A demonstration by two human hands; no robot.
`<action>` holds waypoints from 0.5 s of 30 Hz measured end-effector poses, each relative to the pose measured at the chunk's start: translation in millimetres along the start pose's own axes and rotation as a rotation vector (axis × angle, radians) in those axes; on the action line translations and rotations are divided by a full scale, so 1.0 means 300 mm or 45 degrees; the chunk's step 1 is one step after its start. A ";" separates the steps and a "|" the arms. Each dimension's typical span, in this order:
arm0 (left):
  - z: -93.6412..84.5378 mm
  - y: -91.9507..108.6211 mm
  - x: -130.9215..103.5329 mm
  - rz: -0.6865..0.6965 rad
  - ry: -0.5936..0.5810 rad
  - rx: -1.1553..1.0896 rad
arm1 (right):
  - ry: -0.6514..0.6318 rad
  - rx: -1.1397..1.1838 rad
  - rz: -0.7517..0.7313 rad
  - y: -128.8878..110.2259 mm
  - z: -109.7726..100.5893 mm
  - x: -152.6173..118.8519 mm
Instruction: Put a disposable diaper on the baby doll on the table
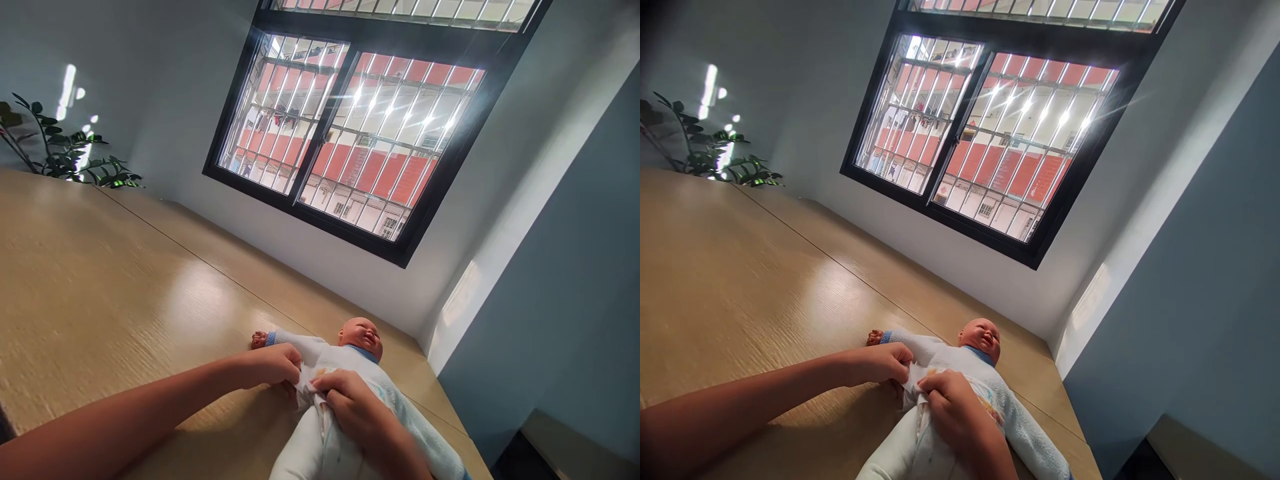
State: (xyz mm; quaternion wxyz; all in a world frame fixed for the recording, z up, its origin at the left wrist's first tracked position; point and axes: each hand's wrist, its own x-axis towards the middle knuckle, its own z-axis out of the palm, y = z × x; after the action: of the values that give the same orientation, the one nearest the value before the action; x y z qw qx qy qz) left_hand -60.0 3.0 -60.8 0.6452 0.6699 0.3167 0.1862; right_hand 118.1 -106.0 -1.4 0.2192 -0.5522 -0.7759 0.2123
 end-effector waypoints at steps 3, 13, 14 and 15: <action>0.000 -0.002 0.000 0.020 0.004 0.037 | -0.055 -0.120 -0.081 -0.016 0.000 -0.002; -0.010 -0.021 0.018 0.012 0.040 0.151 | -0.179 -0.599 -0.150 -0.053 0.003 0.005; -0.014 -0.023 0.021 0.000 0.052 0.171 | -0.166 -0.616 -0.129 -0.049 0.003 0.005; -0.020 -0.023 0.023 -0.009 0.087 0.215 | -0.154 -0.629 -0.110 -0.045 0.002 0.005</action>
State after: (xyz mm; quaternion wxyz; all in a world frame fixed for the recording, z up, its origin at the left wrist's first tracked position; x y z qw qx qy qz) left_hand -60.0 11.8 -68.1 0.5758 0.7142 0.3555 0.1791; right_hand 107.0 -108.6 6.0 0.0399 -0.5416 -0.8388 0.0394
